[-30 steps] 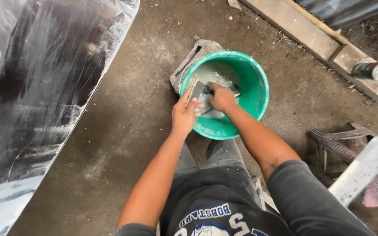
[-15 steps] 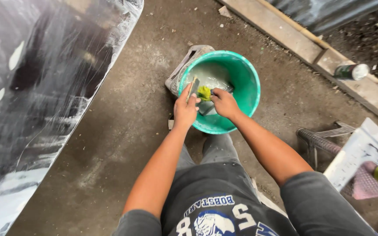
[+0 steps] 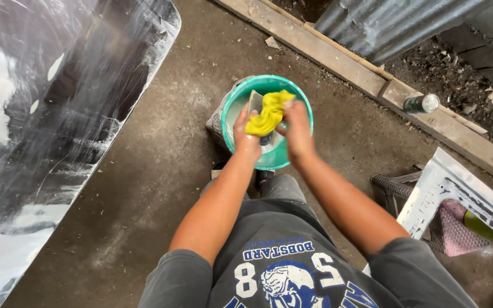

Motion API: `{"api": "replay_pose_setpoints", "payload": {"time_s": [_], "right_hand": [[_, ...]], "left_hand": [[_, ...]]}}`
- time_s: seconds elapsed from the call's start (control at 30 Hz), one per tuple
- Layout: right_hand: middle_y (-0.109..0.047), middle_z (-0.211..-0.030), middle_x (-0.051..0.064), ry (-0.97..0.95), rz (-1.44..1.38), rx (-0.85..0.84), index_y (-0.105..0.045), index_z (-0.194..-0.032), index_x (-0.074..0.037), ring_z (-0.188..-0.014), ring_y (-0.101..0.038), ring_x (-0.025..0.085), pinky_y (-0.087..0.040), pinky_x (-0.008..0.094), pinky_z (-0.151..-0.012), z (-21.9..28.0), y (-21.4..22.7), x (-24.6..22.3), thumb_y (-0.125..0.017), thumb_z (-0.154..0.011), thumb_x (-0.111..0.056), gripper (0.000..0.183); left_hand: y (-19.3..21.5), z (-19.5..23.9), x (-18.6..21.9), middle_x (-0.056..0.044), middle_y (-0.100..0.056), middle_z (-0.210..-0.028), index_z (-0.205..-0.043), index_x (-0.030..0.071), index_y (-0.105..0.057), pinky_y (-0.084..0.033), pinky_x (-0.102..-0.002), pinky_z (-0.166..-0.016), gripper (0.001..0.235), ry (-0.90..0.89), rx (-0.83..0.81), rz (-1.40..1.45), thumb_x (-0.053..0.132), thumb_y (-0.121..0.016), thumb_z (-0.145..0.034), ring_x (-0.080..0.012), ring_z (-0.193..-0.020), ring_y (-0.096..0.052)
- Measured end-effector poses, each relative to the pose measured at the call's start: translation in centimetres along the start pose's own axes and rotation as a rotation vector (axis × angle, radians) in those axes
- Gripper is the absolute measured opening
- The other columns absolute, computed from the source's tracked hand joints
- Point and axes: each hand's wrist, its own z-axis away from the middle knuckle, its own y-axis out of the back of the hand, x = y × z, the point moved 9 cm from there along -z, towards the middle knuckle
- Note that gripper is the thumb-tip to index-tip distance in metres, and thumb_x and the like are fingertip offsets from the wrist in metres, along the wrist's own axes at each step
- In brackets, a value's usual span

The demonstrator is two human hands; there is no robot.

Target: The person scrubs a large, light-colored metal frame with a yellow sponge and a grey scrubbing pad. They repeatedly dip the sponge into a green bucket of water to rinse it and continue scrubbing different sections of the frame's surface and edges.

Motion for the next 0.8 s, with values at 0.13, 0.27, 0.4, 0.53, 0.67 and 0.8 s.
{"api": "replay_pose_setpoints", "payload": {"time_s": [0.13, 0.27, 0.4, 0.53, 0.67, 0.8], "right_hand": [[-0.064, -0.121, 0.01, 0.234, 0.211, 0.017, -0.057, -0.126, -0.002, -0.111, -0.06, 0.019, -0.049, 0.035, -0.097, -3.1, -1.6, 5.5, -0.06, -0.105, -0.031, 0.036], [-0.07, -0.113, 0.013, 0.187, 0.421, 0.134, -0.062, -0.116, -0.005, -0.101, -0.066, 0.022, -0.052, 0.036, -0.089, -5.3, -1.2, 4.2, -0.062, -0.102, -0.038, 0.037], [-0.069, -0.111, 0.015, 0.178, 0.694, 0.14, -0.068, -0.108, -0.006, -0.099, -0.067, 0.03, -0.052, 0.04, -0.088, -7.4, -0.1, 4.8, -0.064, -0.103, -0.04, 0.035], [-0.067, -0.117, 0.013, 0.354, 0.838, 0.188, -0.073, -0.101, -0.005, -0.103, -0.064, 0.031, -0.051, 0.042, -0.086, -7.5, 1.3, 5.1, -0.072, -0.093, -0.035, 0.03], [-0.068, -0.109, 0.013, 0.367, 0.688, 0.017, -0.074, -0.096, -0.002, -0.096, -0.063, 0.024, -0.051, 0.038, -0.082, -8.5, 1.7, 7.7, -0.077, -0.091, -0.026, 0.025], [-0.069, -0.089, 0.005, 0.045, 0.499, -0.178, -0.071, -0.103, -0.001, -0.08, -0.059, 0.01, -0.049, 0.028, -0.072, -6.4, 0.0, 5.2, -0.071, -0.098, -0.022, 0.021]], "left_hand": [[-1.2, 1.2, -0.7, -0.013, -0.068, -0.124, -0.142, 0.002, -0.059, -0.054, -0.034, -0.093, 0.044, 0.025, 0.149, -0.112, 0.01, -0.05, -0.1, -0.0213, -0.107, -0.067], [1.9, -0.2, -2.3, -0.013, -0.068, -0.13, -0.143, -0.002, -0.057, -0.053, -0.03, -0.095, 0.042, -0.008, 0.2, -0.328, 0.013, -0.056, -0.103, -0.0181, -0.113, -0.066], [2.1, 1.0, 0.0, -0.009, -0.066, -0.117, -0.143, 0.007, -0.056, -0.057, -0.034, -0.069, 0.048, 0.221, 0.313, -0.468, 0.012, -0.059, -0.095, -0.0156, -0.089, -0.067], [9.0, -0.7, -0.4, -0.012, -0.062, -0.091, -0.147, 0.01, -0.062, -0.043, -0.032, -0.055, 0.048, 0.157, 0.398, -0.582, 0.012, -0.056, -0.1, -0.0178, -0.069, -0.05], [10.1, 0.0, 0.6, -0.008, -0.068, -0.1, -0.144, 0.008, -0.06, -0.045, -0.028, -0.058, 0.045, 0.102, 0.399, -0.546, 0.011, -0.056, -0.1, -0.0132, -0.073, -0.056], [9.0, 1.1, 1.4, -0.005, -0.068, -0.109, -0.143, 0.011, -0.059, -0.048, -0.028, -0.061, 0.043, 0.152, 0.416, -0.6, 0.013, -0.054, -0.1, -0.0127, -0.08, -0.061]]}}
